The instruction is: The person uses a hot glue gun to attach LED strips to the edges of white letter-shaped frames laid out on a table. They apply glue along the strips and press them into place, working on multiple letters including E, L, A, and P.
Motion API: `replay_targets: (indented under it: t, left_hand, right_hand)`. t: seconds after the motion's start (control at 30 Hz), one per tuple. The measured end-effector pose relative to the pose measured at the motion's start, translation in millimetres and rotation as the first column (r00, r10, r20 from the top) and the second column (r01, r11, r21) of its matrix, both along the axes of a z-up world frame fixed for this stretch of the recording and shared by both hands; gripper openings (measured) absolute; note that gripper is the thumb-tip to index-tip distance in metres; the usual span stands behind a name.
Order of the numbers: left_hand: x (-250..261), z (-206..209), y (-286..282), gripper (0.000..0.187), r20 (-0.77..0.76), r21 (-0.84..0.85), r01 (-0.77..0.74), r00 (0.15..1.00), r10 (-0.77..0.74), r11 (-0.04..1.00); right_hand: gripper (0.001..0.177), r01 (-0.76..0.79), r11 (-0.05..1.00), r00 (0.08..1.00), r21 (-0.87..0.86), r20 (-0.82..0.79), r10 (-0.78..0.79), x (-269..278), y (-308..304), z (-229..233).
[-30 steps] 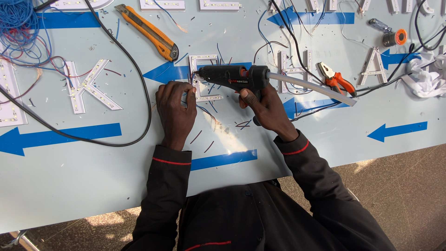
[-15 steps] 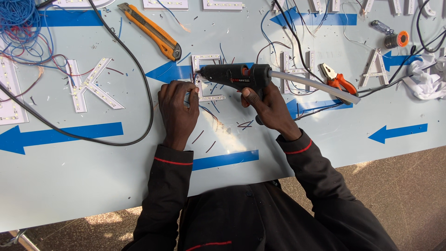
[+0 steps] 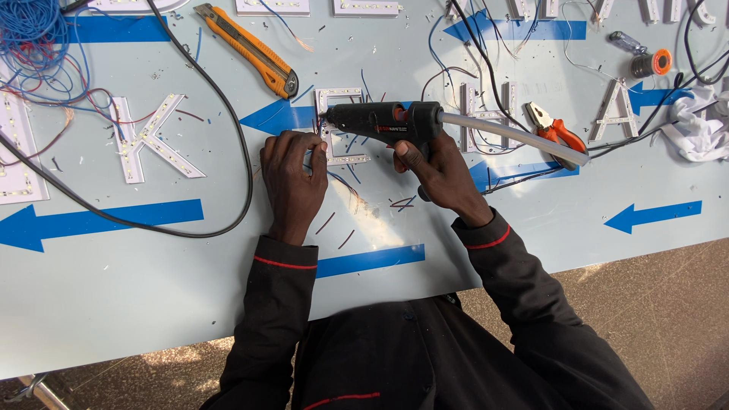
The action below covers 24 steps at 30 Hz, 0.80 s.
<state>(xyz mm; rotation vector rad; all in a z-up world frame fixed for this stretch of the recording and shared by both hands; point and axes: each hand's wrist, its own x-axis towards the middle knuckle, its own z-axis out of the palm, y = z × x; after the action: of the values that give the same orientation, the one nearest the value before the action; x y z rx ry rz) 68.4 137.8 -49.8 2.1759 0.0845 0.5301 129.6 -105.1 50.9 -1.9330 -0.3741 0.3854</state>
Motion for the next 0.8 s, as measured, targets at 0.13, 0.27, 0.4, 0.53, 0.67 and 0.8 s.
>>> replay_targets:
  t: [0.13,0.27,0.4,0.53,0.67,0.8]
  left_hand:
    - [0,2,0,0.004,-0.006,-0.004,-0.004,1.000,0.004,1.000]
    - [-1,-2,0,0.003,-0.001,-0.005,-0.001,1.000,0.001,1.000]
    - [0,-4,0,0.005,0.012,-0.009,-0.006,1.000,0.006,1.000]
    - [-1,-4,0,0.006,0.023,-0.001,-0.004,1.000,0.004,1.000]
    - [0,-7,-1,0.008,0.047,0.005,-0.004,0.999,0.003,1.000]
    - [-1,-10,0,0.009,0.065,0.003,-0.006,0.998,0.006,1.000]
  right_hand:
    - [0.018,-0.002,1.000,1.000,-0.004,-0.002,0.002,-2,-6,-3]
    - [0.020,0.005,1.000,1.000,-0.004,-0.013,-0.005,-5,-8,-7]
    - [0.019,0.017,1.000,0.999,-0.012,-0.035,-0.017,-10,-9,-1]
    - [0.018,0.018,1.000,0.999,0.003,-0.026,-0.018,-13,-13,-4]
    - [0.018,0.012,0.998,1.000,0.057,0.017,-0.013,-13,-7,-3]
    - [0.018,0.024,0.999,0.999,0.031,0.046,-0.026,-15,-10,-12]
